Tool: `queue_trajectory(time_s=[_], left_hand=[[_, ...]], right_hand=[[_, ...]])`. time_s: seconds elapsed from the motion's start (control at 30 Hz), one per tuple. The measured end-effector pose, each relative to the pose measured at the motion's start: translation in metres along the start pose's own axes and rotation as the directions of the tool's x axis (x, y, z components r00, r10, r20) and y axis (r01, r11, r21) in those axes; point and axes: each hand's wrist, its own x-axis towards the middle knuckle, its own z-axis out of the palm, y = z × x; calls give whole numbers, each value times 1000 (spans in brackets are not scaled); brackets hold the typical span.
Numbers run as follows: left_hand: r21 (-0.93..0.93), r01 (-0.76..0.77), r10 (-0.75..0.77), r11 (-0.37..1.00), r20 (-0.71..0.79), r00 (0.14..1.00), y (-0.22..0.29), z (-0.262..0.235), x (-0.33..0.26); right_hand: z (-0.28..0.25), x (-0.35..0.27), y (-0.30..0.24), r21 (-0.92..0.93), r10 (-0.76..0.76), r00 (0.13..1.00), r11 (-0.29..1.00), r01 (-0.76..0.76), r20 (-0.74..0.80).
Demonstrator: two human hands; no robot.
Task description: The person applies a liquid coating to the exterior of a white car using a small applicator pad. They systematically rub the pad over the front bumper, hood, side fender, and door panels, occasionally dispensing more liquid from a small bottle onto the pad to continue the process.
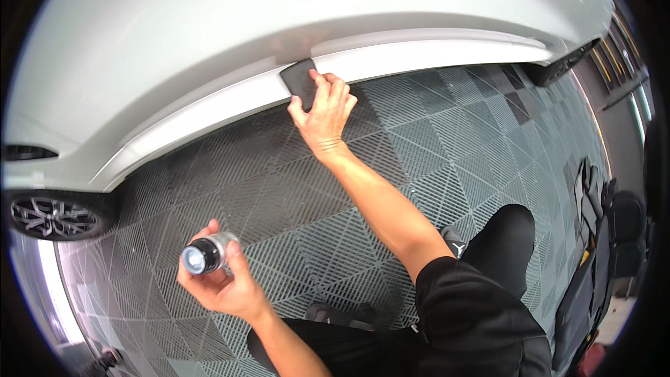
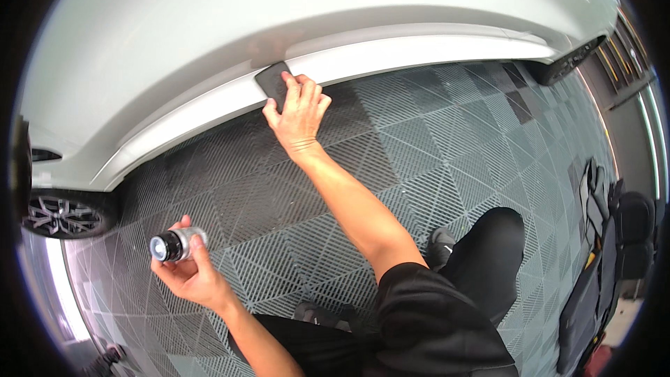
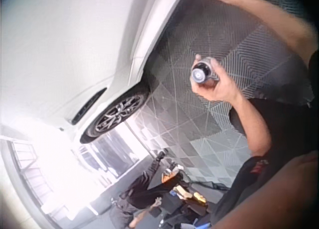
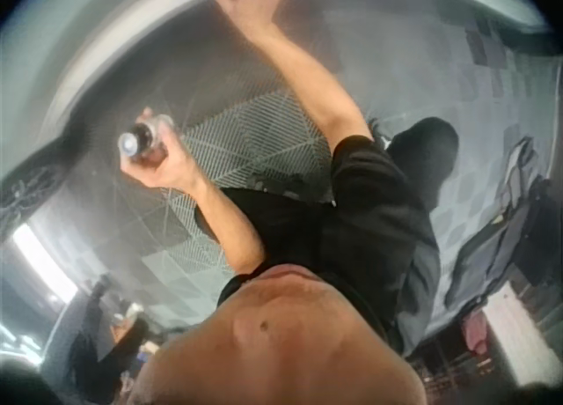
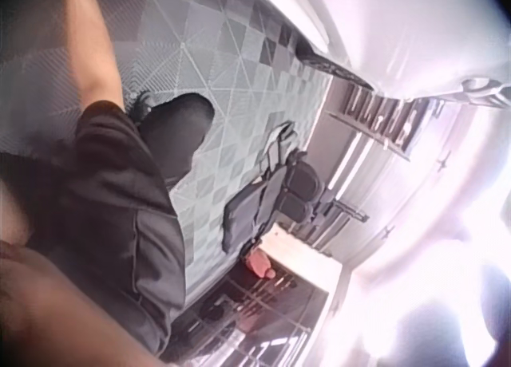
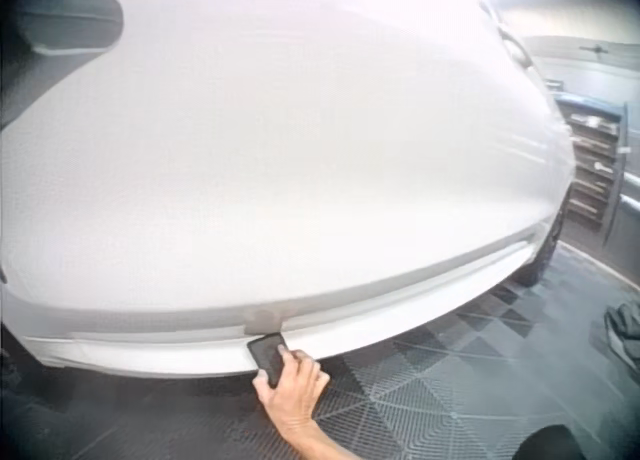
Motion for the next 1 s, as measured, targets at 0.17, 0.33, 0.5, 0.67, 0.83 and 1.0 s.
queue_trajectory(time_s=[0.17, 0.33, 0.5, 0.67, 0.83, 1.0], left_hand=[[71, -129, 113, 989, 196, 974, 27, 37, -21], [118, -175, 139, 977, 263, 955, 61, 71, -42], [88, -209, 164, 974, 362, 918, 79, 101, -59], [176, -266, 169, 948, 431, 886, 81, 115, -80], [246, -230, 117, 942, 403, 908, 83, 111, -91], [243, -295, 181, 924, 401, 898, 94, 85, -87]], right_hand=[[-59, 47, 123, -134, 109, 993, 985, -113, -39], [-104, 92, 242, -258, 161, 979, 948, -188, -122], [-159, 141, 365, -377, 274, 949, 872, -313, -153], [-209, 187, 476, -461, 358, 926, 807, -370, -117], [-241, 225, 541, -483, 529, 839, 705, -519, -128], [-245, 220, 547, -370, 580, 796, 710, -599, -174]])
